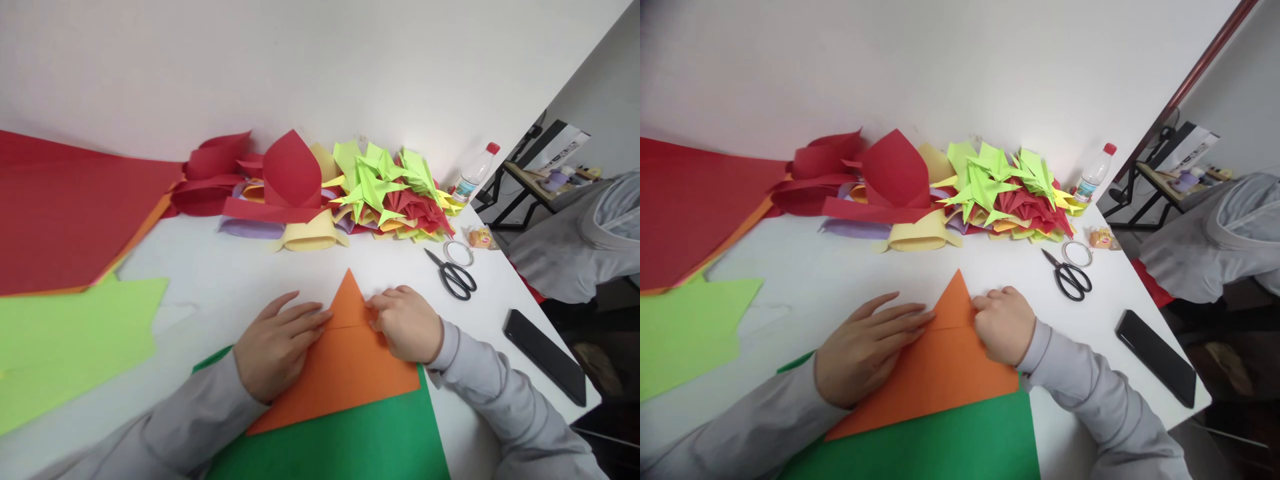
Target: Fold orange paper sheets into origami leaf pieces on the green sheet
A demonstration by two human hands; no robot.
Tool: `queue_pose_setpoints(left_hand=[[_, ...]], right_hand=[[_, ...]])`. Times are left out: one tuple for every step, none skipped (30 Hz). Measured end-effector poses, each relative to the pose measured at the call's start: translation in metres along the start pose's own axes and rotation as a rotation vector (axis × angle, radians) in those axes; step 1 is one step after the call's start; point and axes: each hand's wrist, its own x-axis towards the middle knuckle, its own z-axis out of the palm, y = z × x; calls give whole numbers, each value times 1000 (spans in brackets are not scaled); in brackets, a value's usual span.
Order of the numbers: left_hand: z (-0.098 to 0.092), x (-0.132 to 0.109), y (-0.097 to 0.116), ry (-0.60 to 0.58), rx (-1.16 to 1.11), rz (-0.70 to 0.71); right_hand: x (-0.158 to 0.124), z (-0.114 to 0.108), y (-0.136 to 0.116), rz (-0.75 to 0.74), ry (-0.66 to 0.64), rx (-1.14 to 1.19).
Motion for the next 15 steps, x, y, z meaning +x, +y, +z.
queue_pose_setpoints(left_hand=[[0, 1, 0, 25, 1, -8], [0, 1, 1, 42, 2, -14], [0, 1, 1, 44, 2, -17], [0, 1, 1, 32, 2, -18], [-1, 1, 1, 9, 2, -16], [-1, 1, 1, -18, 1, -11], [-1, 1, 0, -39, 0, -5], [-1, 0, 0, -43, -2, -4], [0, 0, 0, -27, -4, -8], [1, -1, 0, -5, -7, -13], [2, -1, 0, 14, -8, -17], [2, -2, 0, 29, -5, -20], [3, -2, 0, 26, 0, -17], [3, -2, -1, 19, 6, -11], [2, -2, -1, 8, 11, -4]], right_hand=[[0, 0, 1, 4, -2, 8], [0, 0, 1, 10, -2, 14], [0, 0, 1, 17, -2, 17], [0, -1, 1, 21, -3, 19], [0, -1, 1, 20, -6, 20], [0, -1, 1, 16, -10, 22], [0, -1, 1, 12, -12, 22], [-1, -1, 1, 9, -13, 21], [-1, 0, 0, 6, -10, 17], [-1, 0, 0, 6, -6, 11], [-1, 0, -1, 6, -2, 2], [-1, 1, -1, 6, 2, -6], [-1, 1, -2, 5, 4, -12], [-1, 1, -2, 4, 6, -17], [-1, 1, -3, 4, 8, -21]])
